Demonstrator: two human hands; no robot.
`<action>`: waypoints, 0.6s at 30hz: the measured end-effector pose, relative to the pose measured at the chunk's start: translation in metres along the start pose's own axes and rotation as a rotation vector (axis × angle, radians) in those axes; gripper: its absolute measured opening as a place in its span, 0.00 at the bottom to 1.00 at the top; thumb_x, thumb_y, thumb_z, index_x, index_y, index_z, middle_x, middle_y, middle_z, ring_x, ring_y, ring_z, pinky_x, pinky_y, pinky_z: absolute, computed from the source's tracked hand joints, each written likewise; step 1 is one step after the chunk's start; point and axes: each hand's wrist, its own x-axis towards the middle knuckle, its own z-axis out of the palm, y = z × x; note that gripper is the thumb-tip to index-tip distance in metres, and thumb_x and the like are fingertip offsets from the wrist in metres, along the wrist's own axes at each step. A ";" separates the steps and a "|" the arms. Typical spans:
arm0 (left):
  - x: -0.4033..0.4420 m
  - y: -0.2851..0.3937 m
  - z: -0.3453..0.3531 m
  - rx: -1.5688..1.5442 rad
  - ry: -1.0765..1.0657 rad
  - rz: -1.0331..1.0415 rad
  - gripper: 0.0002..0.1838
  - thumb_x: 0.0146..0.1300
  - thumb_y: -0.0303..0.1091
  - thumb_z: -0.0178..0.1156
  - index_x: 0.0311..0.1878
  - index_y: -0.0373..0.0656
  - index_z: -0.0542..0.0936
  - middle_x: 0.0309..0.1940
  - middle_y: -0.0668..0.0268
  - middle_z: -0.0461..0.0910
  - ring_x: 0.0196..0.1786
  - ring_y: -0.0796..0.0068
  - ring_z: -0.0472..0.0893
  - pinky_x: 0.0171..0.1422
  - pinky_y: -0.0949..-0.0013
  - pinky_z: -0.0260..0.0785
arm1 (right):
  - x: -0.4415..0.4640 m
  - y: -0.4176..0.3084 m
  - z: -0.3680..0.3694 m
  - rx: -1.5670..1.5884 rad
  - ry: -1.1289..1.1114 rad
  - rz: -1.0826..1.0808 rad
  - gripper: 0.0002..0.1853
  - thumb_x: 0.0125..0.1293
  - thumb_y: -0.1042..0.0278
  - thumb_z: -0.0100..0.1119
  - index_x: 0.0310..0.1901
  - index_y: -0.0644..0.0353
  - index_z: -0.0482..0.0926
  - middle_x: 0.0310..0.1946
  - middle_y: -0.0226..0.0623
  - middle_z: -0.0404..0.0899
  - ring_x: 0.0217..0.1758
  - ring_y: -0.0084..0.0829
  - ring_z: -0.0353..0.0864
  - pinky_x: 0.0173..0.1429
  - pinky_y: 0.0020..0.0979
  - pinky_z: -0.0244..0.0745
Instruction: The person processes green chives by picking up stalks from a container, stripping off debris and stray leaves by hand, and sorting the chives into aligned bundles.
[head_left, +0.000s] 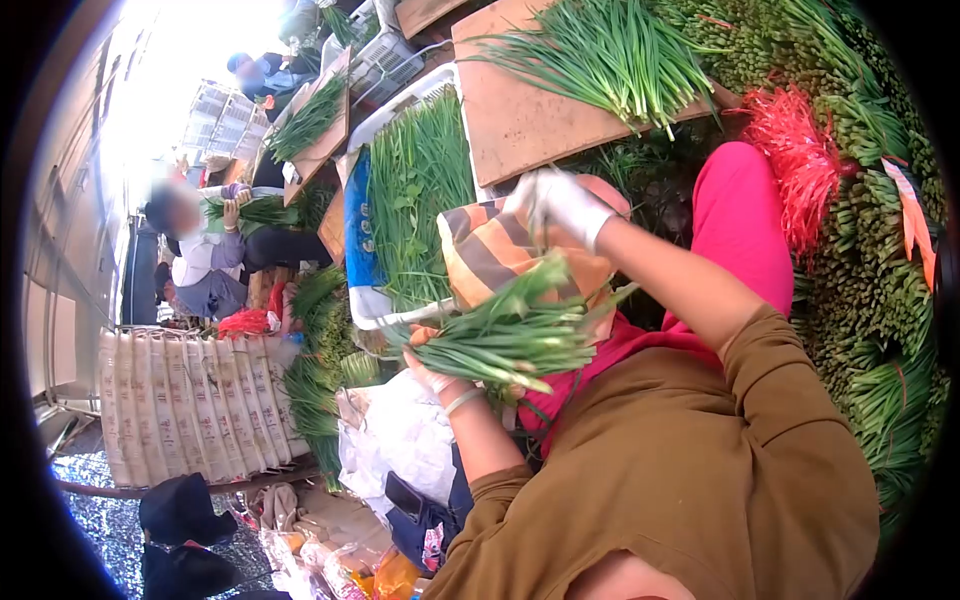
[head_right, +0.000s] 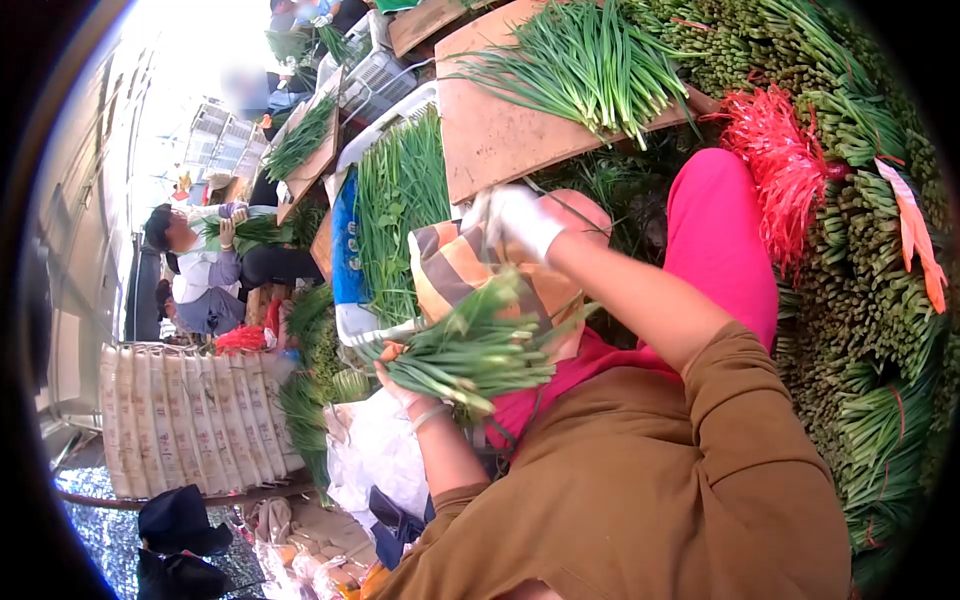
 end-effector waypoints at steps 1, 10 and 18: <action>0.002 0.002 -0.003 -0.286 -0.271 -0.248 0.23 0.61 0.55 0.53 0.47 0.44 0.77 0.33 0.71 0.78 0.35 0.73 0.76 0.47 0.66 0.72 | 0.004 -0.026 -0.004 0.358 0.178 0.097 0.08 0.66 0.72 0.50 0.35 0.61 0.80 0.15 0.23 0.67 0.16 0.16 0.65 0.22 0.19 0.61; 0.011 0.003 -0.003 -0.086 -0.396 -0.266 0.25 0.60 0.54 0.56 0.55 0.51 0.75 0.40 0.74 0.79 0.43 0.73 0.78 0.59 0.58 0.68 | -0.099 -0.162 0.018 -0.602 -0.019 0.319 0.12 0.63 0.63 0.48 0.35 0.55 0.83 0.18 0.20 0.72 0.17 0.11 0.62 0.22 0.16 0.58; 0.004 0.014 0.020 -0.069 -0.279 -0.089 0.23 0.61 0.51 0.55 0.52 0.45 0.72 0.35 0.70 0.76 0.38 0.74 0.76 0.48 0.63 0.72 | -0.143 -0.118 0.076 -1.584 -0.699 -0.064 0.09 0.54 0.59 0.60 0.30 0.55 0.79 0.24 0.41 0.80 0.29 0.43 0.82 0.33 0.40 0.76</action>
